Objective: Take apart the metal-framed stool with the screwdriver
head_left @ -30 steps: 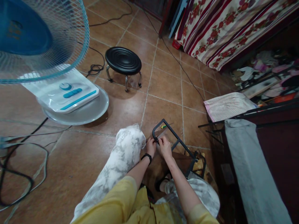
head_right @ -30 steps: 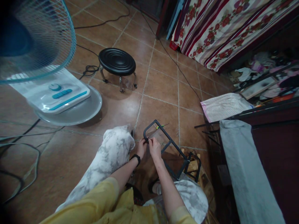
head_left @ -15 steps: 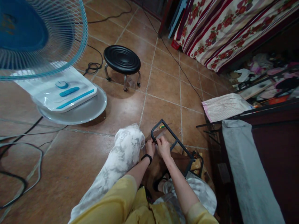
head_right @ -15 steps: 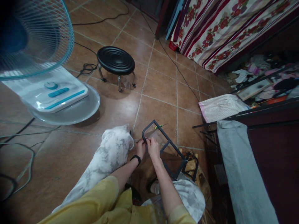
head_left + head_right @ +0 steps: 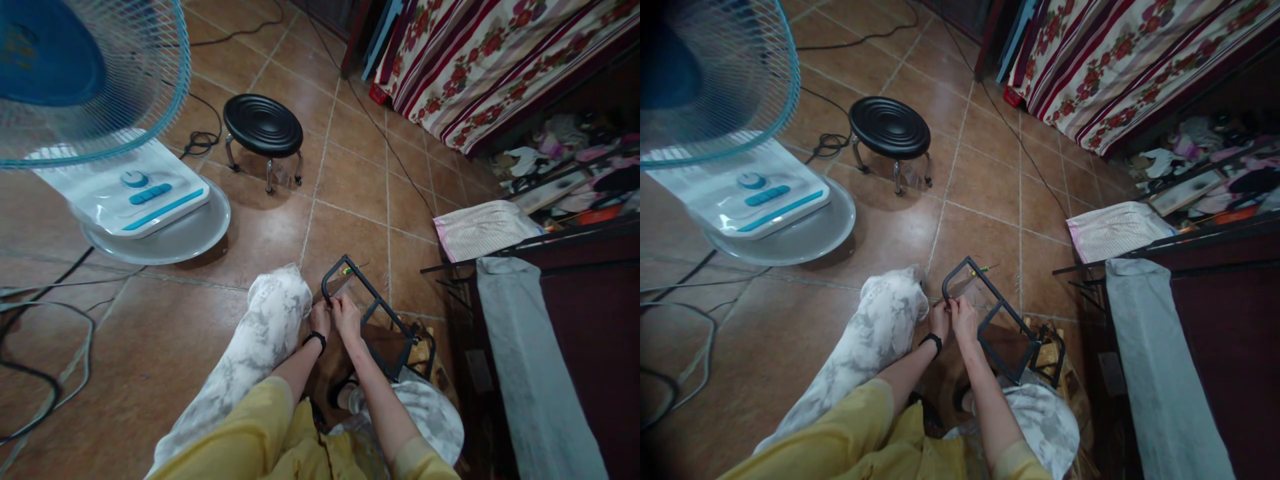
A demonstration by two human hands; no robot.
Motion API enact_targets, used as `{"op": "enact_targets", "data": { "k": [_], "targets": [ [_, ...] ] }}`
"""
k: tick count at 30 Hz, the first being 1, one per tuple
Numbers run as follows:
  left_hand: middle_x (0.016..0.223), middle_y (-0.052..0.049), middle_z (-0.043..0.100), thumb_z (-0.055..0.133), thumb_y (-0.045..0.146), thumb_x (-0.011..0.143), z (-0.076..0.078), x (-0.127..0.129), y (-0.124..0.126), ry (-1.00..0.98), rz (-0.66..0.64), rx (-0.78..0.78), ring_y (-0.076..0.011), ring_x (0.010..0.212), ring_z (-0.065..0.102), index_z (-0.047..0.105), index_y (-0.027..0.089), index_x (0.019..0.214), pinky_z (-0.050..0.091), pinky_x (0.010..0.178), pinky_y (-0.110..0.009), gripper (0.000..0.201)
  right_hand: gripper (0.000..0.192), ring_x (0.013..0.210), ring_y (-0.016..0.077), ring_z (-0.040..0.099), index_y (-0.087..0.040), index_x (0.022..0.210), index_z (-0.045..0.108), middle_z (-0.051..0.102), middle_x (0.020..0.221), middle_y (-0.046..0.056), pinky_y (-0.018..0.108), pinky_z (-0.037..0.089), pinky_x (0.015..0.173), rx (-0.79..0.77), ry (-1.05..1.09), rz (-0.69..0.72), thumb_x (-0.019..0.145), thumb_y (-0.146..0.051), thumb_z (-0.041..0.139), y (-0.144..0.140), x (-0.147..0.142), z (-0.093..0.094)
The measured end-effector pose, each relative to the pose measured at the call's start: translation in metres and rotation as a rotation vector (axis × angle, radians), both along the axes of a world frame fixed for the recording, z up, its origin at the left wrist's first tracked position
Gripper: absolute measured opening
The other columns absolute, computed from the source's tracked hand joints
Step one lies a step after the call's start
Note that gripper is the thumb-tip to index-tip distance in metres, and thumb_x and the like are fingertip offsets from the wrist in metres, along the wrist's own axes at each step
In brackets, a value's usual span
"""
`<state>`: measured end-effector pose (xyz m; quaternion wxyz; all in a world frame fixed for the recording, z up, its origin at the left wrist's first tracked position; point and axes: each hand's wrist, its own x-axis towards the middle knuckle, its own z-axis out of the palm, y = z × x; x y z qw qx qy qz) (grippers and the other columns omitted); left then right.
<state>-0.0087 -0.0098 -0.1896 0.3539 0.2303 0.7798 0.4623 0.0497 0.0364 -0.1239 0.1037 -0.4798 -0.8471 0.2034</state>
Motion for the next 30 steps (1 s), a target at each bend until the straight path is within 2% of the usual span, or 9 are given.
{"op": "enact_targets", "data": {
  "k": [4, 9, 13, 19, 25, 30],
  "targets": [
    [0.091, -0.008, 0.070, 0.048, 0.011, 0.080, 0.001, 0.000, 0.000, 0.015, -0.013, 0.045, -0.0178, 0.084, 0.062, 0.068, 0.018, 0.101, 0.044, 0.075, -0.026, 0.030, 0.030, 0.069, 0.0161, 0.059, -0.022, 0.078, 0.055, 0.064, 0.073, 0.002, 0.024, 0.035, 0.061, -0.051, 0.051, -0.060, 0.090, -0.044, 0.040, 0.002, 0.000, 0.000],
    [0.089, -0.009, 0.070, 0.042, 0.015, 0.086, -0.002, 0.000, 0.000, -0.034, 0.002, -0.017, -0.0173, 0.079, 0.062, 0.067, 0.016, 0.099, 0.044, 0.067, -0.025, 0.029, 0.030, 0.068, 0.0159, 0.057, -0.022, 0.076, 0.055, 0.064, 0.073, 0.002, 0.024, 0.034, 0.060, -0.026, 0.014, -0.045, 0.089, -0.045, 0.041, -0.005, -0.005, -0.003],
    [0.091, -0.009, 0.070, 0.040, 0.017, 0.087, -0.005, -0.001, 0.001, -0.041, -0.014, -0.022, -0.0160, 0.079, 0.061, 0.066, 0.017, 0.103, 0.042, 0.063, -0.023, 0.030, 0.032, 0.068, 0.0155, 0.057, -0.022, 0.076, 0.055, 0.064, 0.074, 0.002, 0.024, 0.033, 0.060, -0.018, 0.027, -0.087, 0.090, -0.046, 0.040, -0.008, -0.009, -0.005],
    [0.093, -0.009, 0.070, 0.046, 0.018, 0.084, -0.008, -0.002, 0.001, -0.014, -0.040, -0.028, -0.0173, 0.080, 0.061, 0.067, 0.018, 0.097, 0.043, 0.068, -0.025, 0.025, 0.035, 0.063, 0.0163, 0.055, -0.022, 0.077, 0.053, 0.062, 0.069, 0.003, 0.025, 0.032, 0.059, -0.012, 0.029, -0.179, 0.092, -0.047, 0.034, -0.006, -0.005, -0.010],
    [0.095, -0.009, 0.070, 0.046, 0.016, 0.083, -0.011, -0.001, 0.001, -0.048, -0.005, -0.058, -0.0178, 0.079, 0.061, 0.067, 0.017, 0.101, 0.044, 0.068, -0.026, 0.028, 0.034, 0.070, 0.0169, 0.055, -0.021, 0.076, 0.052, 0.062, 0.075, 0.004, 0.025, 0.035, 0.064, 0.026, 0.035, -0.122, 0.092, -0.045, 0.034, -0.012, -0.005, -0.012],
    [0.094, -0.010, 0.070, 0.043, 0.018, 0.085, -0.008, -0.002, 0.000, -0.053, -0.017, -0.038, -0.0178, 0.081, 0.061, 0.067, 0.018, 0.102, 0.044, 0.067, -0.026, 0.029, 0.034, 0.068, 0.0164, 0.055, -0.022, 0.074, 0.051, 0.062, 0.072, 0.003, 0.025, 0.035, 0.063, -0.008, 0.095, -0.164, 0.091, -0.047, 0.036, -0.012, -0.008, -0.013]
  ]
}}
